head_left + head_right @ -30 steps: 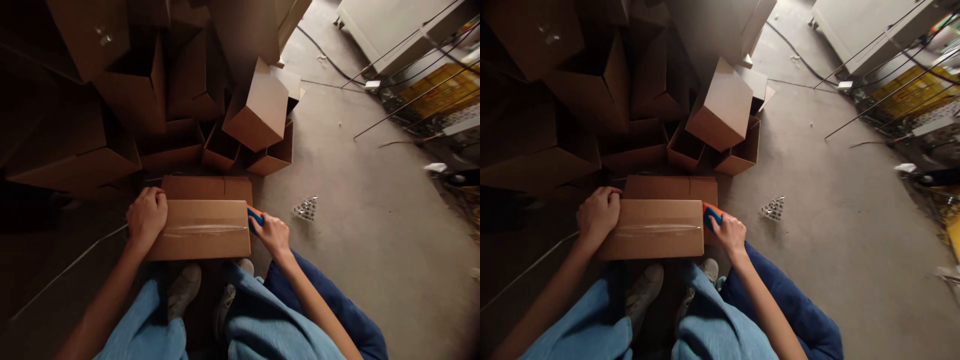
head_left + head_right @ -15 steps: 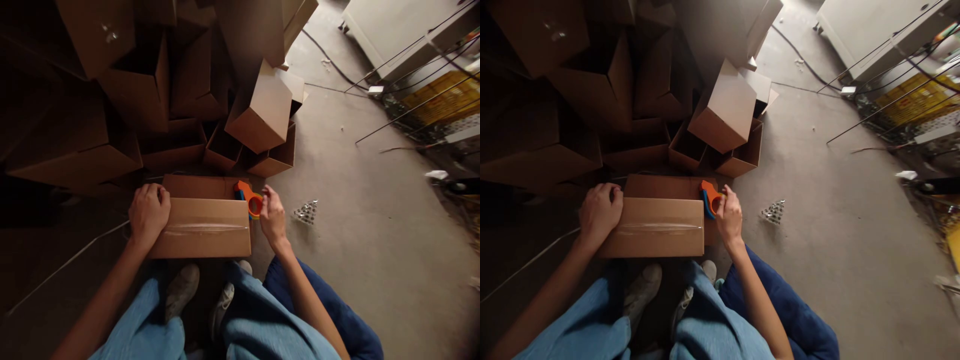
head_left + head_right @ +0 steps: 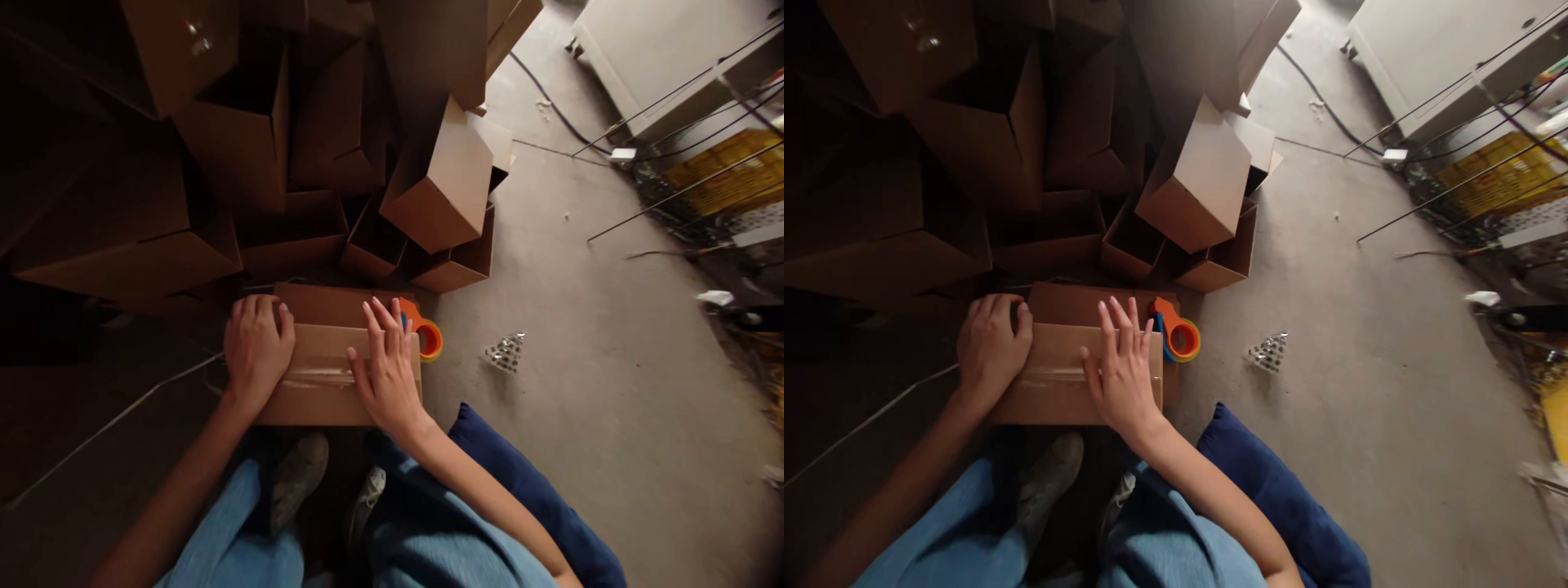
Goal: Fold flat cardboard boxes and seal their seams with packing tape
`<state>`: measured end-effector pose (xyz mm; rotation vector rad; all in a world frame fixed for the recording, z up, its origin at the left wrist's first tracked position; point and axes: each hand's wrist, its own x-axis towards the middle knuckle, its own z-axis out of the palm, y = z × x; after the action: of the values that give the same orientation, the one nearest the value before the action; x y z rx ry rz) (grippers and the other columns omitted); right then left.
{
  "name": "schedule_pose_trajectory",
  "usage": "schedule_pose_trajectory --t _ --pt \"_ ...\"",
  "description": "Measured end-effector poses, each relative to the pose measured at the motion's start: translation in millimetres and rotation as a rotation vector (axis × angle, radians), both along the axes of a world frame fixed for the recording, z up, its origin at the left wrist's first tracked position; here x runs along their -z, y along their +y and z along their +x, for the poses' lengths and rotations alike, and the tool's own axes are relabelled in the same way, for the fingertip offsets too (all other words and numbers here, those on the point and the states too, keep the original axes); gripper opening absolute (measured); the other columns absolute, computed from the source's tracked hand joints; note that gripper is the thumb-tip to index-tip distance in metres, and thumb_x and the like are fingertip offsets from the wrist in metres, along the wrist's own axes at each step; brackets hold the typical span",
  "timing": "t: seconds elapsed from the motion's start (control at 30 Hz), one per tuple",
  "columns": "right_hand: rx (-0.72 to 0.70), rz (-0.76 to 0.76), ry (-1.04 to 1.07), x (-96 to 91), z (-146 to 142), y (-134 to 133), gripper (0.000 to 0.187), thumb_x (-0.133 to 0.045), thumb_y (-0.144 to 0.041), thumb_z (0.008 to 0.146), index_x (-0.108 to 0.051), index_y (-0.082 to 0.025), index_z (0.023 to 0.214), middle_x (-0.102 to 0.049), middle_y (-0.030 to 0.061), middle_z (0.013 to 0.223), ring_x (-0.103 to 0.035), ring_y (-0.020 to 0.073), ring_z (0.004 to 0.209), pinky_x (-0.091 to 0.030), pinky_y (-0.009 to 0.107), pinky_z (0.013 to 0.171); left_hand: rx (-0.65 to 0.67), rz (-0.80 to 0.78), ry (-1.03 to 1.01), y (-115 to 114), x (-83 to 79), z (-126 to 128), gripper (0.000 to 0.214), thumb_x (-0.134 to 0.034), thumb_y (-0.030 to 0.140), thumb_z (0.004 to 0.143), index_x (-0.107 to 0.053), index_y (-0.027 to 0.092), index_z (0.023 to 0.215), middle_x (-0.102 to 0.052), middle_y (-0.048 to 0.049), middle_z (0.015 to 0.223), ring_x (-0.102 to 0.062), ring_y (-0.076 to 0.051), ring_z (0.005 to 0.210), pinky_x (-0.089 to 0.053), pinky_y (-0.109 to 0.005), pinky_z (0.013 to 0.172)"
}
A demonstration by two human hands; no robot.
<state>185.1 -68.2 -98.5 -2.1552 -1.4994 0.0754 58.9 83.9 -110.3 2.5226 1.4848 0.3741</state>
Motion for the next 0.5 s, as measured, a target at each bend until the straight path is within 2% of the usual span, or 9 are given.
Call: schedule_pose_trajectory --t 0.13,0.2,0.27,0.4,0.5 --pt "-0.006 -0.021 -0.055 -13.6 -5 27 0.068 -0.04 -0.021 0.101 -0.016 -0.019 0.164 -0.028 0.0109 0.167 -0.004 0.031 0.159 -0.016 0.059 0.126 0.015 0.052 -0.05 -3 -0.6 1 0.035 -0.034 0.027 0.099 -0.065 0.015 0.111 -0.066 -0.0178 0.119 -0.053 -0.034 0.127 -0.043 -0.046 0.102" --pt "-0.01 -0.022 -0.072 -11.0 -7 42 0.071 -0.043 -0.02 0.1 -0.015 -0.024 0.165 -0.029 0.0079 0.167 -0.006 0.0321 0.158 -0.015 0.06 0.127 0.022 0.036 -0.073 -3 -0.2 1 0.034 -0.034 0.027 0.099 -0.065 0.016 0.111 -0.066 -0.0174 0.119 -0.052 -0.033 0.128 -0.043 -0.046 0.103" --pt "-0.085 -0.01 -0.087 0.0 -9 54 0.07 -0.04 -0.017 0.1 -0.015 -0.025 0.165 -0.032 0.0068 0.165 -0.01 0.029 0.158 -0.016 0.057 0.127 0.044 0.01 -0.089 -4 0.8 1 0.034 -0.034 0.027 0.098 -0.065 0.016 0.11 -0.066 -0.0178 0.12 -0.052 -0.033 0.128 -0.043 -0.047 0.104" --pt "-0.145 -0.008 -0.096 22.8 -11 64 0.061 -0.037 -0.015 0.1 -0.029 -0.01 0.159 -0.035 0.0161 0.162 -0.011 0.0258 0.158 -0.018 0.051 0.128 0.121 -0.036 -0.102 -3 4.6 2 0.035 -0.035 0.026 0.099 -0.066 0.014 0.109 -0.066 -0.0185 0.121 -0.052 -0.034 0.129 -0.044 -0.048 0.106" --pt "-0.165 -0.041 -0.094 24.6 -11 63 0.057 -0.041 -0.016 0.097 -0.039 -0.004 0.153 -0.038 0.0188 0.16 -0.011 0.0261 0.158 -0.016 0.049 0.129 0.118 -0.022 -0.175 -2 6.1 0 0.035 -0.035 0.021 0.099 -0.063 0.013 0.118 -0.065 -0.0188 0.127 -0.051 -0.033 0.133 -0.043 -0.049 0.109"
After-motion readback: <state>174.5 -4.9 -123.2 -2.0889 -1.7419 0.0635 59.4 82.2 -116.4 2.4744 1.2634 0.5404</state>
